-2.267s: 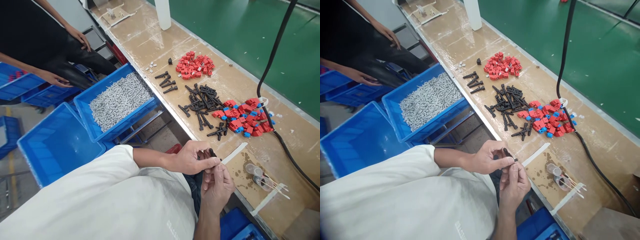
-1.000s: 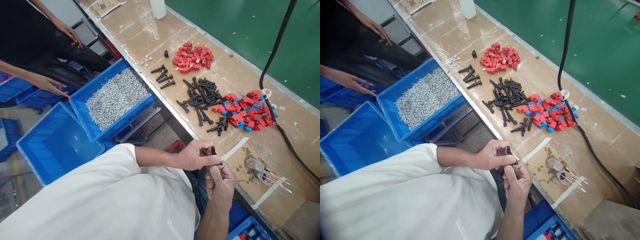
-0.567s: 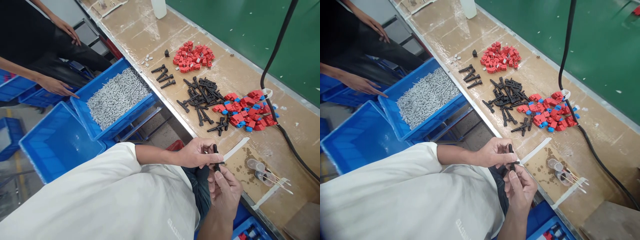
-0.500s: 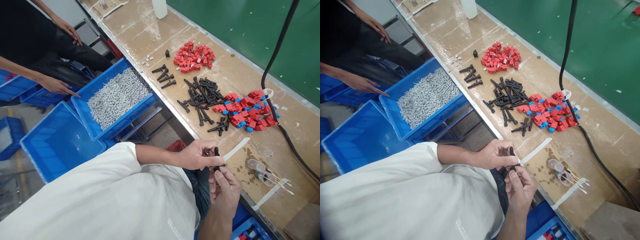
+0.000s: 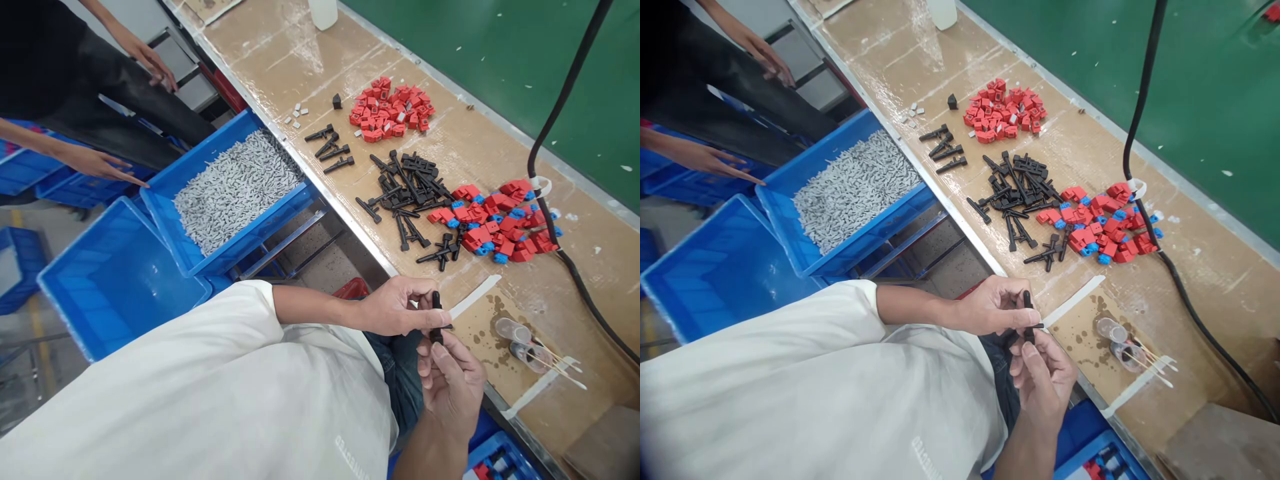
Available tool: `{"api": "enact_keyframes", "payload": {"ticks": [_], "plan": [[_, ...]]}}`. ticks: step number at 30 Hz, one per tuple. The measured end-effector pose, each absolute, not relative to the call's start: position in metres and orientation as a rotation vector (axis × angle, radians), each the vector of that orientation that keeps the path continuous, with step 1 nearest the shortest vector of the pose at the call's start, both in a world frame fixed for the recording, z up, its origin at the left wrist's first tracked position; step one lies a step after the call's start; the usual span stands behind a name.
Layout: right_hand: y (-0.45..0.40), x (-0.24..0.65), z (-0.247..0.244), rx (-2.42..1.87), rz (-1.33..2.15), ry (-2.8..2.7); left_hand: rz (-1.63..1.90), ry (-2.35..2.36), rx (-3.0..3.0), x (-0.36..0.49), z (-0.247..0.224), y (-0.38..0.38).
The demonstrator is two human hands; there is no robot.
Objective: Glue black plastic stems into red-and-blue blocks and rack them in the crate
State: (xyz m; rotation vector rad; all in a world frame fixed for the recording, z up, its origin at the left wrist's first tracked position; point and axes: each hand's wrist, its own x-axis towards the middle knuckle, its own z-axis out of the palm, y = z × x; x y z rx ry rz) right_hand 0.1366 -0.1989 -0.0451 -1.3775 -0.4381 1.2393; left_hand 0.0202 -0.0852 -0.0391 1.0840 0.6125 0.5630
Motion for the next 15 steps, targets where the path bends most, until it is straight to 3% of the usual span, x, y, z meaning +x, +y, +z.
{"api": "enact_keyframes", "payload": {"ticks": [15], "plan": [[-0.1942, 0.1285, -0.0529, -1.430, 1.100, -0.305, 0.642, 0.640, 1.141, 0.0222, -0.0463, -0.0882]]}}
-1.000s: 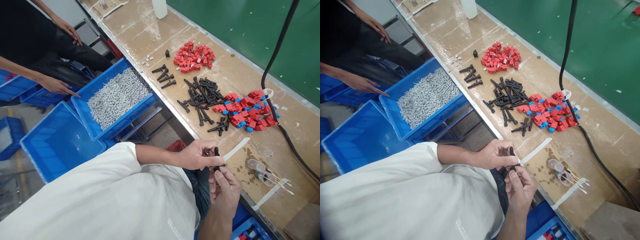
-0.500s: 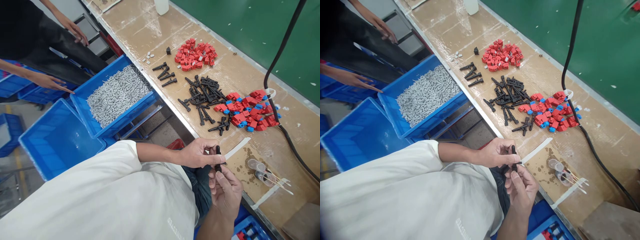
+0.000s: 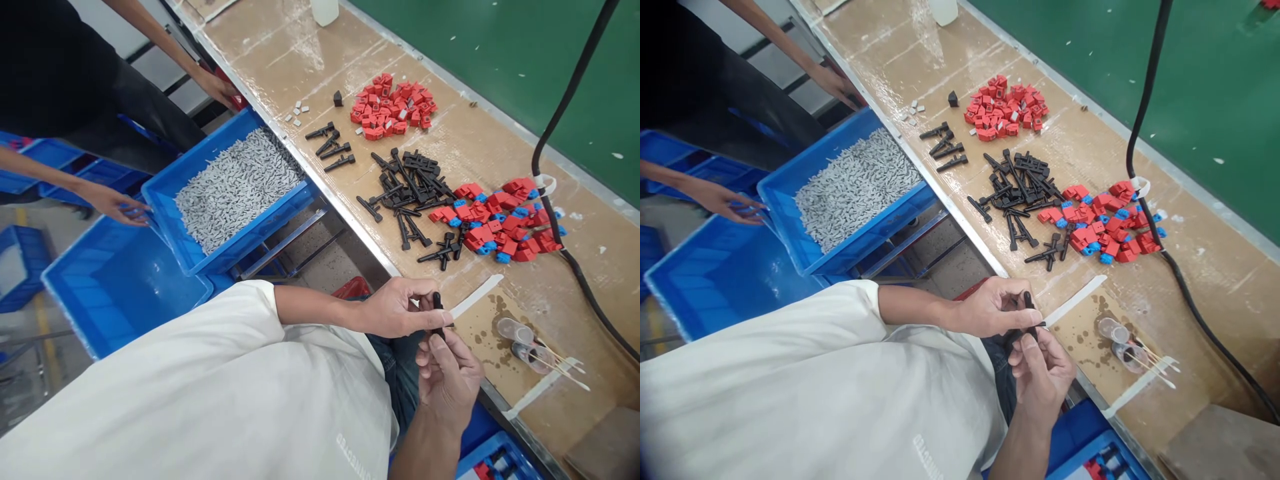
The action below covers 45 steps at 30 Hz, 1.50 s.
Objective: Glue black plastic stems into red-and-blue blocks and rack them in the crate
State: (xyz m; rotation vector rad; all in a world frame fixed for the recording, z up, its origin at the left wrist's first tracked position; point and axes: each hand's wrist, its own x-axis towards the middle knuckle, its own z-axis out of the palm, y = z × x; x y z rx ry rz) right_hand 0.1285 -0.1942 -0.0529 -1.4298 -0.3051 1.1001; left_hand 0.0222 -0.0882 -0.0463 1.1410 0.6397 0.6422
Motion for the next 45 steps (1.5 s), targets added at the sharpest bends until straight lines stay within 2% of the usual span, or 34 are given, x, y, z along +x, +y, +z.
{"api": "enact_keyframes", "payload": {"ticks": [22, 45], "plan": [[-0.191, 0.127, -0.058, -1.465, 1.038, -0.241, 0.649, 0.687, 1.237, 0.025, -0.049, -0.092], [-0.197, 0.126, -0.053, -1.347, 1.025, -0.217, 0.570, 0.662, 1.068, 0.025, -0.050, -0.097]]}}
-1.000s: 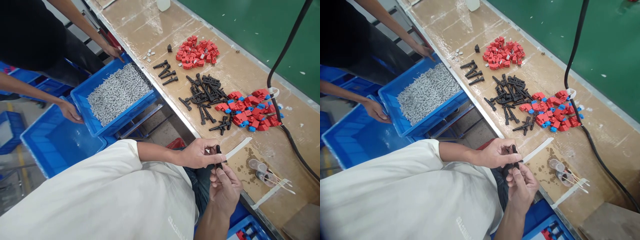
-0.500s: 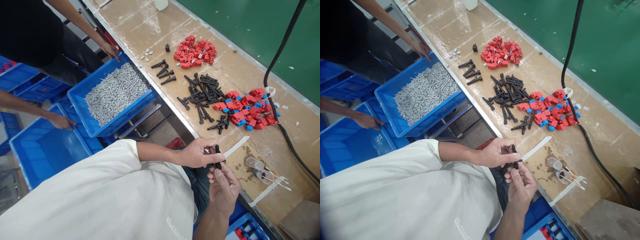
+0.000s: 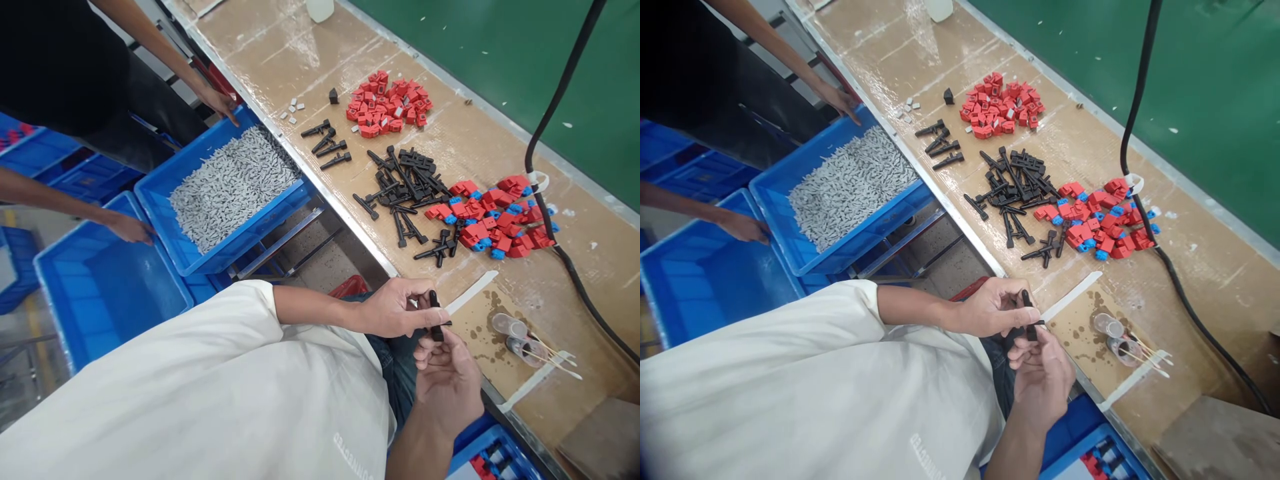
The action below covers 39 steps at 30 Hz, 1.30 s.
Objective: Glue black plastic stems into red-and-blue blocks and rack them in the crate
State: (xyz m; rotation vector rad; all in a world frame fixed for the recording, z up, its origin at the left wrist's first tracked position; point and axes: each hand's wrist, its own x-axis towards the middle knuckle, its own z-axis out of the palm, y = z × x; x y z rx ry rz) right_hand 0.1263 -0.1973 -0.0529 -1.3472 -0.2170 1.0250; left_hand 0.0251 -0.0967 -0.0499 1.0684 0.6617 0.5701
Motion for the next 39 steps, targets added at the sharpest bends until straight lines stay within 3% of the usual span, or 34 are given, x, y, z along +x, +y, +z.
{"api": "enact_keyframes", "payload": {"ticks": [16, 39], "plan": [[-0.198, 0.113, -0.056, -1.474, 0.860, -0.315, 0.553, 0.655, 1.075, 0.028, -0.050, -0.098], [-0.206, 0.119, -0.055, -1.424, 0.944, -0.317, 0.512, 0.655, 0.944, 0.030, -0.040, -0.091]]}}
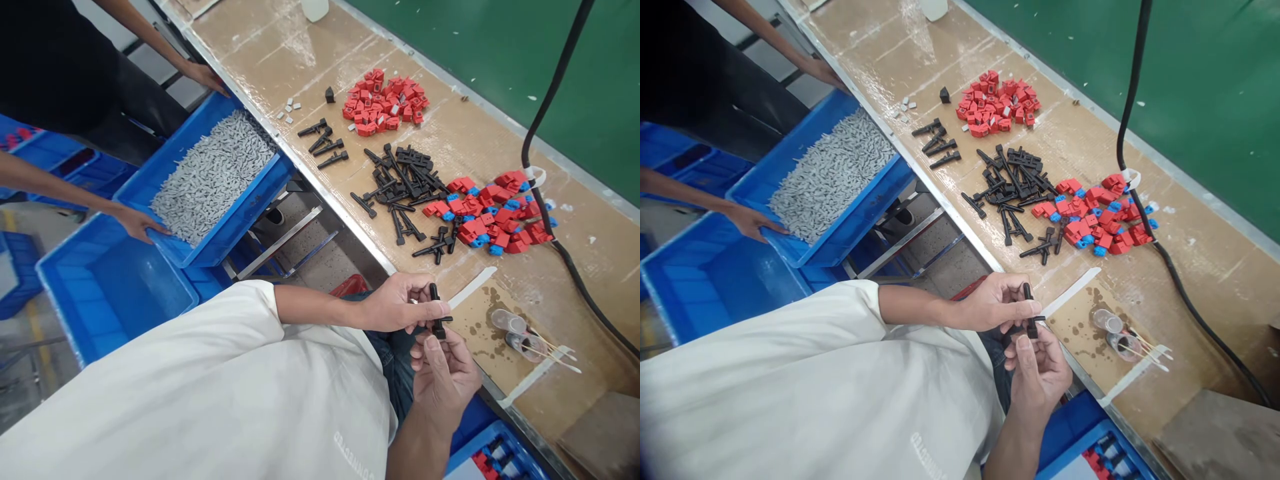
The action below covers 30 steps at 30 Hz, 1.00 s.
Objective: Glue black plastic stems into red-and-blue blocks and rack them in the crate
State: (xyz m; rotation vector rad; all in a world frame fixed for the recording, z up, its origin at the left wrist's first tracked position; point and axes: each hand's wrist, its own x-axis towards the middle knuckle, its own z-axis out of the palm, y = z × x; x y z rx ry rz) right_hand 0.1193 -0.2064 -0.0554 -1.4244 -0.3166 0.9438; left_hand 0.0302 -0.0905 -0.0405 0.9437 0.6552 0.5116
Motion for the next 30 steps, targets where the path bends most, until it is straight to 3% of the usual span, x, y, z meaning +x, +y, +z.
{"api": "enact_keyframes", "payload": {"ticks": [18, 30], "plan": [[-0.232, 0.143, -0.071, -1.542, 1.172, -0.320, 0.480, 0.612, 0.832, 0.031, -0.036, -0.082], [-0.244, 0.137, -0.075, -1.633, 1.164, -0.469, 0.419, 0.154, 0.681, 0.028, -0.044, -0.065]]}}
